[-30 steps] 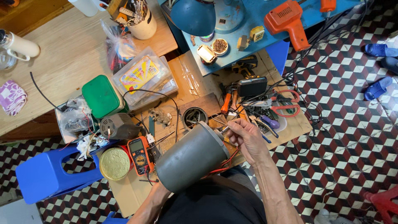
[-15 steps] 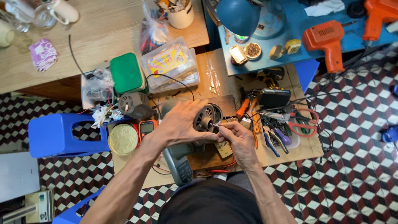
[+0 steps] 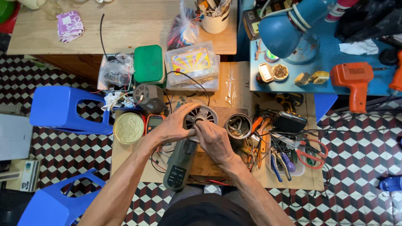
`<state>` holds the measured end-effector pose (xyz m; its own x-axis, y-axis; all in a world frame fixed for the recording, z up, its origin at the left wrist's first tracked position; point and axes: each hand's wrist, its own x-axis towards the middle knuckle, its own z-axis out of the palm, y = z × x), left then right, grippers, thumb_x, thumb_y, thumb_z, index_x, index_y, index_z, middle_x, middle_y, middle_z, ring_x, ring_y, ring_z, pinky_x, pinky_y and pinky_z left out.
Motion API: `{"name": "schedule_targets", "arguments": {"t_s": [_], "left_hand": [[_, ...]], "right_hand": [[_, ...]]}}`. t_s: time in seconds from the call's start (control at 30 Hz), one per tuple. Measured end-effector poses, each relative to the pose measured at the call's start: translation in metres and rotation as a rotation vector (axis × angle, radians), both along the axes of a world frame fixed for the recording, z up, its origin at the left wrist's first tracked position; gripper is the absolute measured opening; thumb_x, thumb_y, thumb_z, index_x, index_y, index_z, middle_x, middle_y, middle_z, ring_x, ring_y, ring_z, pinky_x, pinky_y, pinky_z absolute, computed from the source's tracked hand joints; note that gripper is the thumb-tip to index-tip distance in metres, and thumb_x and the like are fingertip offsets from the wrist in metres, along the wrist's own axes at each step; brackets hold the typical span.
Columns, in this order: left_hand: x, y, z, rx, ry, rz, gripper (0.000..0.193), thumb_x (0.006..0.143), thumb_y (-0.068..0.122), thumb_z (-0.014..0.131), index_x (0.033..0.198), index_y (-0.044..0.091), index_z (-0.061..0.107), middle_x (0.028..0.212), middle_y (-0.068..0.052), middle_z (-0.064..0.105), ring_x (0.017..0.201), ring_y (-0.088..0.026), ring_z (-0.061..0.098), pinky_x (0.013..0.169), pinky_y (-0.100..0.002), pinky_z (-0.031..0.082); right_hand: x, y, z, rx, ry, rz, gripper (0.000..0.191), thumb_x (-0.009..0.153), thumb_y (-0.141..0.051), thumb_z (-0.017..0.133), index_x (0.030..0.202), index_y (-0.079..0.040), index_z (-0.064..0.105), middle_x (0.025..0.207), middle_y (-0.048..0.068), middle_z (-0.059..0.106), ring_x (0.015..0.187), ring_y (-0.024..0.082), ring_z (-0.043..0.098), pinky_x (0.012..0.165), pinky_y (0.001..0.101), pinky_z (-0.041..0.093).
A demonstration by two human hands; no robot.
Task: The person disassembles a handheld electric appliance, removes the motor housing, and uses a multimeter to test electrical continuity on the motor shaft and internal components. They repeatedly rotate the shaft and probe different points while holding the device.
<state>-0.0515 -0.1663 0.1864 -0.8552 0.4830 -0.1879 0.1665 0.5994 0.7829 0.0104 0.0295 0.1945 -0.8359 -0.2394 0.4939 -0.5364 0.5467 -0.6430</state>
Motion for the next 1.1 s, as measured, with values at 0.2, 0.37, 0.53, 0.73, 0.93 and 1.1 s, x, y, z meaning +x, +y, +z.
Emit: {"name": "schedule_targets", "arguments": {"t_s": [0.2,0.37,0.53,0.73,0.93,1.1], "left_hand": [[0.014,-0.057,-0.061,0.597,-0.578,0.595,0.088,0.084,0.053,0.058,0.160,0.016,0.034,0.160,-0.013,0.042,0.145,-0.026,0.044,0.117,-0.044,0.036],[-0.002,-0.054,-0.114,0.951,-0.917,0.685,0.091,0.087,0.072,0.049,0.155,0.013,0.033,0.156,-0.015,0.049,0.143,-0.029,0.048,0.110,-0.051,0.047],[0.014,-0.042,-0.082,1.342,-1.100,0.577,0.094,0.087,0.081,0.044,0.149,0.012,0.050,0.144,-0.015,0.056,0.131,-0.032,0.054,0.108,-0.052,0.048],[0.038,-0.086,-0.017,1.388,-1.015,0.593,0.084,0.082,0.070,0.061,0.144,0.014,0.053,0.141,-0.008,0.061,0.128,-0.027,0.059,0.106,-0.051,0.050],[0.058,-0.077,0.027,1.211,-0.703,0.546,0.072,0.085,0.043,0.073,0.147,0.015,0.047,0.139,-0.009,0.056,0.129,-0.024,0.055,0.106,-0.046,0.050],[0.063,-0.039,0.048,1.060,-0.632,0.526,0.086,0.078,0.044,0.074,0.151,0.018,0.038,0.137,-0.011,0.051,0.126,-0.025,0.055,0.101,-0.045,0.051]], "right_hand": [[-0.001,-0.019,0.028,0.108,0.061,0.049,0.016,0.091,0.000,0.073,0.102,0.001,0.062,0.084,0.014,0.066,0.076,0.027,0.069,0.064,0.0361,0.056],[0.010,-0.034,0.065,0.048,0.104,0.037,0.022,0.090,0.002,0.075,0.108,0.003,0.063,0.093,0.014,0.072,0.080,0.025,0.072,0.067,0.0340,0.058],[0.036,-0.043,0.092,-0.095,-0.080,-0.065,0.018,0.091,-0.001,0.073,0.108,0.001,0.068,0.094,0.012,0.076,0.081,0.018,0.077,0.070,0.0263,0.062],[0.053,-0.023,0.088,-0.440,-0.351,-0.199,0.012,0.103,-0.006,0.062,0.112,0.002,0.067,0.098,0.012,0.076,0.088,0.018,0.077,0.081,0.0281,0.067],[0.063,0.006,0.073,-0.770,-0.511,-0.322,0.017,0.106,-0.011,0.060,0.112,0.004,0.066,0.096,0.015,0.075,0.084,0.018,0.075,0.079,0.0312,0.064],[0.068,0.041,0.052,-0.992,-0.562,-0.353,0.018,0.107,-0.011,0.060,0.115,0.004,0.065,0.099,0.015,0.074,0.084,0.019,0.073,0.080,0.0320,0.062]]}}
